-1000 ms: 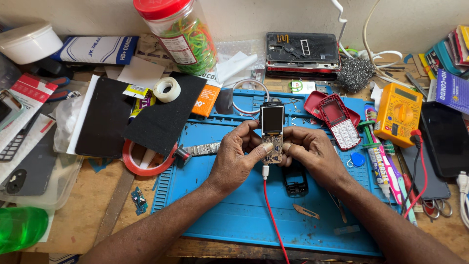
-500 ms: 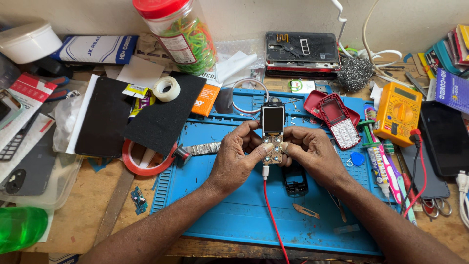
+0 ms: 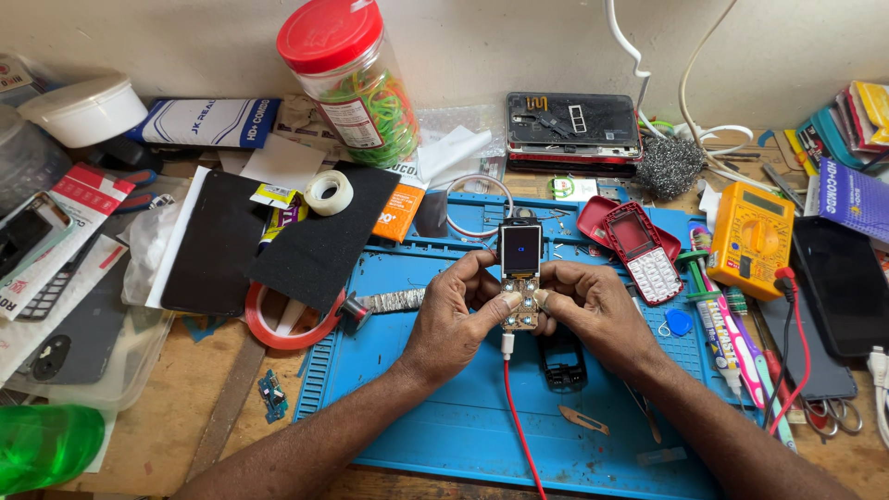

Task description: The person uses a yellow probe to test points on a small circuit board, then assembles a Nokia phone by inserting the motherboard and battery into the casing. They connect a red USB cable to the phone and observe the screen lighting up with the Nokia logo.

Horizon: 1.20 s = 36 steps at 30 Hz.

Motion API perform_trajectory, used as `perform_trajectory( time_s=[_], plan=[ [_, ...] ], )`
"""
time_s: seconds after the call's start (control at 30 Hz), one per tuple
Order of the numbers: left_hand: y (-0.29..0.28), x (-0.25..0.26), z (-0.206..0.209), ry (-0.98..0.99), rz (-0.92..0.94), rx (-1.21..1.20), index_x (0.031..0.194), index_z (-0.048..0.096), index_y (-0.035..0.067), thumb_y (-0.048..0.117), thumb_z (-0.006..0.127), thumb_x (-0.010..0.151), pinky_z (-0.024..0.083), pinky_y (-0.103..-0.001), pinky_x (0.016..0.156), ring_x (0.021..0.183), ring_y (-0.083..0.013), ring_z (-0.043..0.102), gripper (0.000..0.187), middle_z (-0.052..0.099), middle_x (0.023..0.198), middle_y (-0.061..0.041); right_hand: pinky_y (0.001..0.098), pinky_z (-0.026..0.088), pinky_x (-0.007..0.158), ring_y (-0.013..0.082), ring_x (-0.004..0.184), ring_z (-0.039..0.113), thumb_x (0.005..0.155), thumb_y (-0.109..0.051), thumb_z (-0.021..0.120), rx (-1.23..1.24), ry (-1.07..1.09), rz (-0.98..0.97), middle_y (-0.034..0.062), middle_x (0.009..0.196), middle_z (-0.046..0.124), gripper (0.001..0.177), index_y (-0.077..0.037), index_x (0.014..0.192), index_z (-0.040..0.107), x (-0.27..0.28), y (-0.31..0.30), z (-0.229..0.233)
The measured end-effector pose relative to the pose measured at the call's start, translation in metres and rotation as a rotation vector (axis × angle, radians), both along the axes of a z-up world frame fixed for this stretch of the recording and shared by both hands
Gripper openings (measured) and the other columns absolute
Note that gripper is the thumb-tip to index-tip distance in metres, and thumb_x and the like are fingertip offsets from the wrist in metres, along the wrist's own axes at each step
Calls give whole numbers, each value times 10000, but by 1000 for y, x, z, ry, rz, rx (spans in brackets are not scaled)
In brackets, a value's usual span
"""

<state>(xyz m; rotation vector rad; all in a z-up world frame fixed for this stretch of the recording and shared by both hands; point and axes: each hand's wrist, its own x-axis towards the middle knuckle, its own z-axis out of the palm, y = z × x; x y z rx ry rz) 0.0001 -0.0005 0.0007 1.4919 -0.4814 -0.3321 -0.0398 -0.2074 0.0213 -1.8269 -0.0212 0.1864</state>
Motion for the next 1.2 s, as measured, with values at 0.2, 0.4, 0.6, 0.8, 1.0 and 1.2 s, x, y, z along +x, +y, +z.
perform_trajectory(
  time_s=[0.2,0.4,0.6,0.8,1.0,1.2],
  plan=[
    [0,1,1,-3,-3,6,1287,612,16,155,732,926,543,-256,738,781,-64,648,405,695,836,-5,237,522,595,72,650,620,937,-97,615,11,6,-9,40,768,717,240,38,1102,725,0,0,0],
    [1,0,1,-3,-8,-13,1285,612,15,149,727,926,544,-255,735,785,-62,653,401,697,838,-8,240,523,592,76,648,627,939,-88,614,26,18,-11,43,770,724,237,47,1101,723,0,0,-1],
    [1,0,2,6,-10,-21,1279,617,15,137,724,922,540,-254,723,776,-62,652,392,699,836,-10,238,524,581,77,635,629,940,-92,618,7,11,-11,47,739,711,233,40,1098,727,0,0,-1],
    [1,-1,3,5,-17,-21,1278,624,16,143,723,929,545,-249,715,759,-60,644,385,691,823,-6,228,514,584,64,640,618,934,-97,626,33,15,-15,35,754,714,226,37,1087,725,0,0,-1],
    [1,-1,3,24,-14,-34,1286,616,20,144,731,925,541,-238,704,767,-55,639,398,678,833,2,227,508,587,64,640,614,931,-107,632,26,15,-14,36,749,710,219,36,1065,730,0,1,-1],
    [0,-1,3,19,-13,-35,1284,618,18,146,732,927,540,-237,703,767,-56,638,395,679,835,1,229,510,586,66,640,622,931,-112,637,0,6,-12,41,744,712,193,31,1024,727,-1,0,0]
  ],
)
